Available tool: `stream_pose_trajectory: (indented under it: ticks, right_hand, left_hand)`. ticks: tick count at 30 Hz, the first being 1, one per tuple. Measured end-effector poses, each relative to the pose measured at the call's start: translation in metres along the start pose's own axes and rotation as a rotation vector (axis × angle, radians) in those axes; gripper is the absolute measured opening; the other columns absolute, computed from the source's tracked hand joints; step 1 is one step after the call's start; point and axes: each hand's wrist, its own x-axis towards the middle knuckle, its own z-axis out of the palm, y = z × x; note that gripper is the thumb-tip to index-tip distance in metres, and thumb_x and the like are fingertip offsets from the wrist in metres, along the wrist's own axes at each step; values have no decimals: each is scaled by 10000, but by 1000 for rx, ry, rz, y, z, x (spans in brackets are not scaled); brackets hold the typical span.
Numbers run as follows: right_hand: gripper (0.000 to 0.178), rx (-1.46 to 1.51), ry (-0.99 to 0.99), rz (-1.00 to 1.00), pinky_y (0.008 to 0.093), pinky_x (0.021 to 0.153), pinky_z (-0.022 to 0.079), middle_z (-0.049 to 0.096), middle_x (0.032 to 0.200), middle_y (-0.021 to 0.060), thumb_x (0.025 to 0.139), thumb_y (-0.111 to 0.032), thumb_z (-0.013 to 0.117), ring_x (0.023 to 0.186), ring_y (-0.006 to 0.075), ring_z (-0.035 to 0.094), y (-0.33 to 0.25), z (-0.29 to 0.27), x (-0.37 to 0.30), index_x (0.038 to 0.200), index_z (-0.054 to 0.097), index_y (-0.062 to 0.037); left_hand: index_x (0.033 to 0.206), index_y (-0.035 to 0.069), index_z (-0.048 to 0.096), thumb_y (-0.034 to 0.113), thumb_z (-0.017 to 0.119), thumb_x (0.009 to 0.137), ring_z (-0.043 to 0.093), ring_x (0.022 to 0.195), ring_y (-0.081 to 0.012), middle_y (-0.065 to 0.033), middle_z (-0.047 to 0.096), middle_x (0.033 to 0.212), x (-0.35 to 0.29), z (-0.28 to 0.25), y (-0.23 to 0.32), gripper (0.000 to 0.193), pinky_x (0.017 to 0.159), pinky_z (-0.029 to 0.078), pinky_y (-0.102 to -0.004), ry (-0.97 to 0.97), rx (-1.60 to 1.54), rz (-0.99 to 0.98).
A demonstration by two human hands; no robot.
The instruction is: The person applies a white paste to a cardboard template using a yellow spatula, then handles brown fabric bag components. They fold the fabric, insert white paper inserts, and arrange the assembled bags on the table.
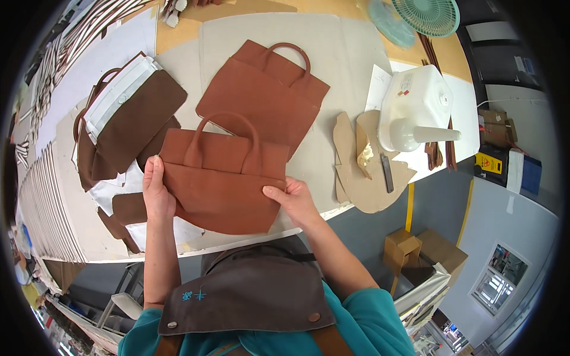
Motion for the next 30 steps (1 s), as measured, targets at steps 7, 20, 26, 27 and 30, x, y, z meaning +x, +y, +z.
stream_pose_trajectory:
  ticks: [7, 20, 26, 27, 30]
  right_hand:
    - [324, -35, -97, -82, 321, 943, 479, 700, 1105, 53, 1011, -282, 590, 1020, 121, 627, -43, -12, 54, 1160, 656, -2]
    - [872, 205, -136, -222, 442, 1103, 386, 515, 1405, 134, 945, -702, 393, 1290, 264, 510, -103, 20, 81, 1481, 348, -16]
    - [842, 199, 38, -9, 444, 1081, 406, 514, 1403, 173, 987, -684, 293, 1278, 271, 524, -75, -13, 89, 1471, 347, 4]
    - [817, 202, 59, -12, 441, 1079, 412, 532, 1379, 174, 996, -665, 305, 1276, 275, 527, -72, -16, 90, 1463, 364, 3]
    - [746, 187, 96, -5, 430, 1056, 440, 584, 1307, 175, 1016, -610, 354, 1247, 281, 550, -62, -25, 91, 1426, 419, 10]
  left_hand:
    - [958, 77, 613, 218, 574, 1021, 587, 931, -76, 4, 665, 989, 13, 37, 55, 159, 875, 478, -267, 86, 21, 204]
    - [1094, -21, 637, 159, 618, 930, 643, 1027, -329, -159, 670, 1146, 17, 179, 10, 244, 826, 533, -404, -518, 1317, 331]
    - [1262, 0, 605, 77, 606, 914, 525, 1268, -330, -130, 592, 1343, 24, 120, -79, 356, 1052, 418, -431, -540, 1230, 539]
    - [1278, 8, 603, 73, 611, 912, 522, 1277, -327, -123, 586, 1356, 26, 116, -84, 372, 1053, 420, -429, -546, 1272, 596]
    - [1288, 43, 615, 83, 631, 901, 492, 1306, -334, -108, 566, 1391, 31, 110, -97, 389, 1074, 394, -445, -506, 1282, 766]
